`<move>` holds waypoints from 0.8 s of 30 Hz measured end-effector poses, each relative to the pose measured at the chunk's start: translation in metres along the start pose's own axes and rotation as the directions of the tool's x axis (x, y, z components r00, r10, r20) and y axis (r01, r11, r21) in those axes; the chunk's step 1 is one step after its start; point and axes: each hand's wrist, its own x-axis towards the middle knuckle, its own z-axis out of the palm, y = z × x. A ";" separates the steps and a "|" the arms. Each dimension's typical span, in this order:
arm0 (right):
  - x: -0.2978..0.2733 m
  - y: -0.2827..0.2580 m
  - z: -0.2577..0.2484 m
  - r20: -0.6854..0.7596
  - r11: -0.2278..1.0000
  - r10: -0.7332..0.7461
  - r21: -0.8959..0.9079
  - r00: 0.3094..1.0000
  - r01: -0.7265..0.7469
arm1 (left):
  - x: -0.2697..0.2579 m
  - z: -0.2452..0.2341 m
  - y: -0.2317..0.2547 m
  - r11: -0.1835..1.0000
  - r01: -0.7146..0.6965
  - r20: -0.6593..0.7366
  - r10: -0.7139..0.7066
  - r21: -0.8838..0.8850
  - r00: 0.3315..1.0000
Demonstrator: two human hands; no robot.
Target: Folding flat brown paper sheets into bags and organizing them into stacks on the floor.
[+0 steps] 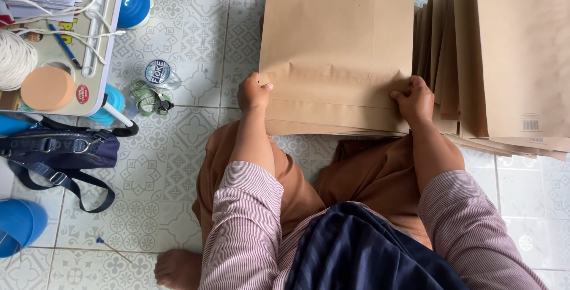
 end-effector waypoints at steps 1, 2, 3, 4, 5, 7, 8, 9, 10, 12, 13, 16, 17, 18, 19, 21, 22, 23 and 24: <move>0.001 0.001 0.000 0.001 1.000 -0.001 -0.001 1.000 0.001 | 0.001 -0.003 0.002 1.000 0.001 0.001 -0.001 -0.001 1.000; 0.003 0.003 -0.001 0.024 1.000 0.017 -0.016 1.000 -0.016 | 0.002 -0.005 0.005 0.999 0.005 0.019 -0.004 -0.035 1.000; 0.005 0.004 0.000 0.046 0.999 0.035 -0.029 0.998 -0.033 | 0.004 -0.008 0.007 0.998 0.009 0.038 -0.006 -0.069 0.999; 0.004 0.000 -0.004 0.047 0.999 0.034 -0.030 0.998 -0.033 | -0.004 -0.017 0.013 0.998 0.010 0.038 -0.007 -0.069 0.999; 0.001 -0.003 -0.008 0.072 0.997 0.063 0.037 0.995 -0.066 | -0.014 -0.024 0.018 0.989 0.012 0.078 0.000 -0.146 0.997; -0.004 -0.008 -0.014 0.101 0.990 0.091 0.100 0.991 -0.102 | -0.023 -0.030 0.022 0.975 0.020 0.119 0.007 -0.223 0.993; -0.006 -0.011 -0.018 0.128 0.979 0.113 0.154 0.985 -0.133 | -0.023 -0.029 0.020 0.948 0.045 0.130 -0.003 -0.315 0.991; -0.005 -0.015 -0.022 0.156 0.965 0.129 0.208 0.979 -0.160 | -0.021 -0.029 0.020 0.911 0.067 0.138 -0.012 -0.406 0.990; -0.001 -0.011 -0.023 0.155 0.966 0.125 0.206 0.980 -0.156 | -0.012 -0.019 0.016 0.910 0.068 0.137 -0.012 -0.410 0.991; 0.006 -0.003 -0.023 0.168 0.947 0.155 0.256 0.973 -0.195 | 0.006 0.001 0.005 0.852 0.078 0.105 -0.027 -0.519 0.994; 0.006 -0.008 -0.024 0.171 0.947 0.154 0.254 0.973 -0.195 | 0.006 0.000 0.006 0.851 0.081 0.106 -0.030 -0.520 0.994; 0.005 -0.020 -0.026 0.210 0.875 0.226 0.386 0.951 -0.293 | -0.006 -0.009 0.012 0.659 0.164 0.153 -0.074 -0.734 0.985; 0.007 -0.026 -0.025 0.239 0.754 0.298 0.535 0.924 -0.382 | -0.014 -0.020 0.020 0.646 0.171 0.162 -0.074 -0.744 0.984; 0.009 -0.033 -0.024 0.281 0.599 0.362 0.661 0.889 -0.452 | -0.021 -0.031 0.028 0.633 0.179 0.172 -0.074 -0.753 0.982; 0.008 -0.034 -0.024 0.282 0.599 0.361 0.661 0.889 -0.452 | -0.033 -0.043 0.033 0.633 0.179 0.171 -0.075 -0.753 0.982; 0.004 -0.035 -0.022 0.300 0.562 0.340 0.695 0.891 -0.448 | -0.058 -0.065 0.044 0.676 0.150 0.155 -0.054 -0.721 0.986; 0.010 -0.023 -0.015 0.304 0.561 0.339 0.694 0.890 -0.451 | -0.044 -0.050 0.038 0.677 0.152 0.154 -0.058 -0.720 0.986; 0.014 -0.009 -0.009 0.299 0.528 0.365 0.713 0.882 -0.461 | -0.030 -0.035 0.031 0.658 0.149 0.164 -0.040 -0.738 0.986; 0.019 0.004 -0.003 0.295 0.494 0.390 0.732 0.872 -0.469 | -0.017 -0.019 0.026 0.639 0.147 0.173 -0.022 -0.755 0.985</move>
